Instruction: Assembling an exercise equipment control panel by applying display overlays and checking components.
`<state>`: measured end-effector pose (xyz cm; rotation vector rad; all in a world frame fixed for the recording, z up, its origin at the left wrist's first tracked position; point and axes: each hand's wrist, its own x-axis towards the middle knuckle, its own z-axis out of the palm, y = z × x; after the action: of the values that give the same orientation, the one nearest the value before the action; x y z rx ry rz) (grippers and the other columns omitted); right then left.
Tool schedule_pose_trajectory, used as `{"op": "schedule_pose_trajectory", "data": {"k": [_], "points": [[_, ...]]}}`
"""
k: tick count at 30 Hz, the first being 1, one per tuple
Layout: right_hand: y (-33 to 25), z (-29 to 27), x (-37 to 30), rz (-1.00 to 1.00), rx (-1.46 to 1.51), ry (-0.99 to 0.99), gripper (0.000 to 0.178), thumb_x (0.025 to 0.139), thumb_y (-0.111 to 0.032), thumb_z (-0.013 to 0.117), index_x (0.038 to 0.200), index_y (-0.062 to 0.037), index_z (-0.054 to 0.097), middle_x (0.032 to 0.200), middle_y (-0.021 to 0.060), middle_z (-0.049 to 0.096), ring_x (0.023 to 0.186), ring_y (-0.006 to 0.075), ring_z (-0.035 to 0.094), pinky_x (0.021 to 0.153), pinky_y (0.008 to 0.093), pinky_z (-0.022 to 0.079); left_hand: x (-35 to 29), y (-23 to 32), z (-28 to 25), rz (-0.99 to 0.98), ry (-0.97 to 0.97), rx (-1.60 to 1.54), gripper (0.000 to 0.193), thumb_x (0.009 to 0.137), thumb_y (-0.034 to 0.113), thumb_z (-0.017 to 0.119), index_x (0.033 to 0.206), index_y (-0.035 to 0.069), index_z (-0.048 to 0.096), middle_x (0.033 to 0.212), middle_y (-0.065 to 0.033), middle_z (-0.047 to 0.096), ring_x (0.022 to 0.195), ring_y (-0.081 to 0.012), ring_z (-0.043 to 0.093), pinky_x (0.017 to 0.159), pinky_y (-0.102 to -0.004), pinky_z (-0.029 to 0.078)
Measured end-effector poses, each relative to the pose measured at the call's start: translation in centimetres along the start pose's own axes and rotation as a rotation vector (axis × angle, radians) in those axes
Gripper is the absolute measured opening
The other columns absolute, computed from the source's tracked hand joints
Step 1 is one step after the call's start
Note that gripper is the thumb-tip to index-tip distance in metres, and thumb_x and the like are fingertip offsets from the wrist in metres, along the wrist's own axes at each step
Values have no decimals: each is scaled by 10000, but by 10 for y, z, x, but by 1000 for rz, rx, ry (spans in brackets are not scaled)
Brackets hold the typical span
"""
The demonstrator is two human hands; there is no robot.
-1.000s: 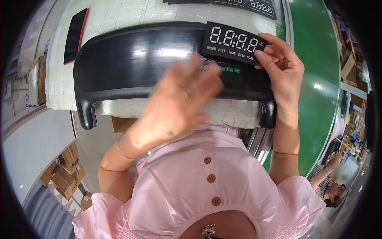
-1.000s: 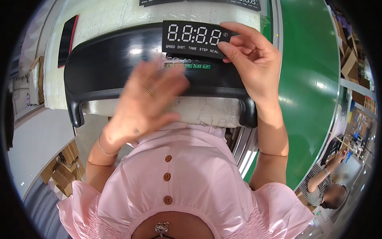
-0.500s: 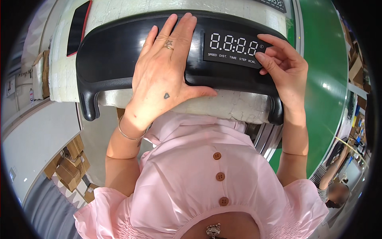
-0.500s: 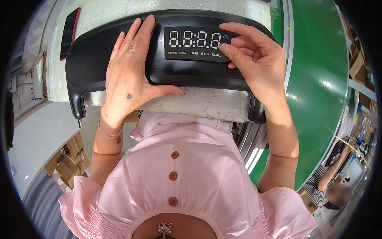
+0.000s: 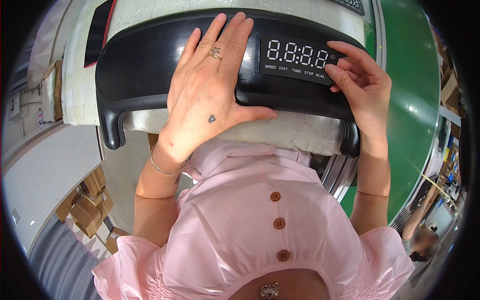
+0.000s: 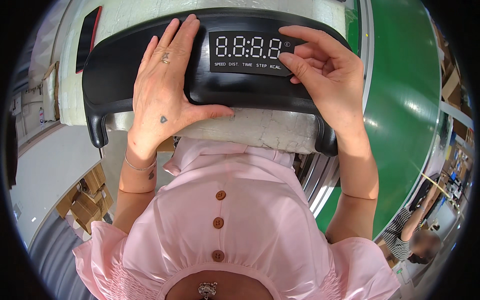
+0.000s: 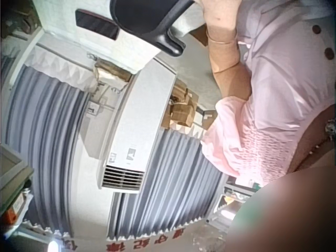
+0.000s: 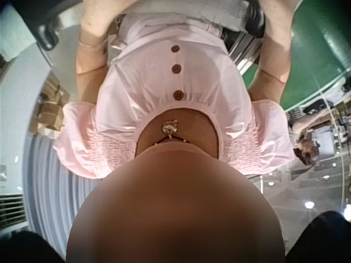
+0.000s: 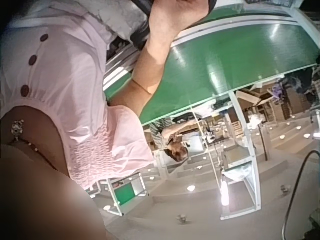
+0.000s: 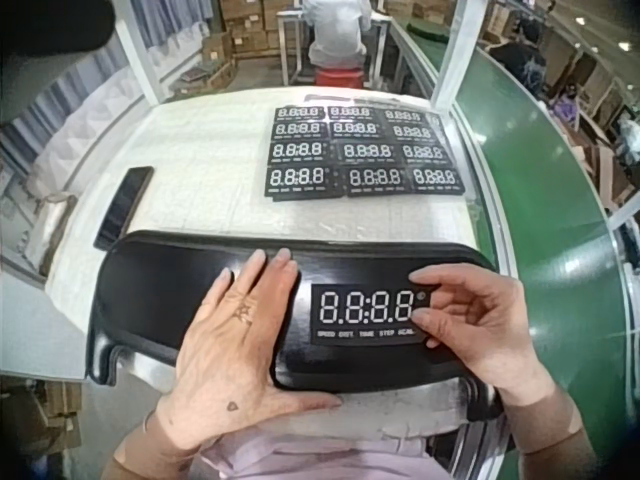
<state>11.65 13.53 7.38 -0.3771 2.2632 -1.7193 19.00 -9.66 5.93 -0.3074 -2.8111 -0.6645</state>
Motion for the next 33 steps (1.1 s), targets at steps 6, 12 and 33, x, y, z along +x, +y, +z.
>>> {"op": "schedule_pose_trajectory", "data": {"k": [6,12,33], "points": [[1,1,-1,8,4,12,339,806,12,699,1137,-39,643,791,-15,613,687,15,557,591,157,490,-1,0,1,-13,-4,2,1172,413,528,846,1358,-19,419,1377,-144,477,1330,-318,384,1101,-473,255],[1,1,-2,5,2,7,340,804,14,699,1135,-42,644,786,-20,609,686,12,552,592,153,487,-1,1,2,-17,2,7,1177,409,534,843,1359,-14,419,1378,-141,476,1332,-319,380,1103,-474,251],[0,2,-1,57,17,19,327,804,25,696,1122,-36,647,752,-38,584,649,-7,521,576,141,467,1,3,-1,-35,-50,12,1091,442,526,843,1311,-8,456,1401,-147,447,1352,-327,348,1111,-474,231]]}}
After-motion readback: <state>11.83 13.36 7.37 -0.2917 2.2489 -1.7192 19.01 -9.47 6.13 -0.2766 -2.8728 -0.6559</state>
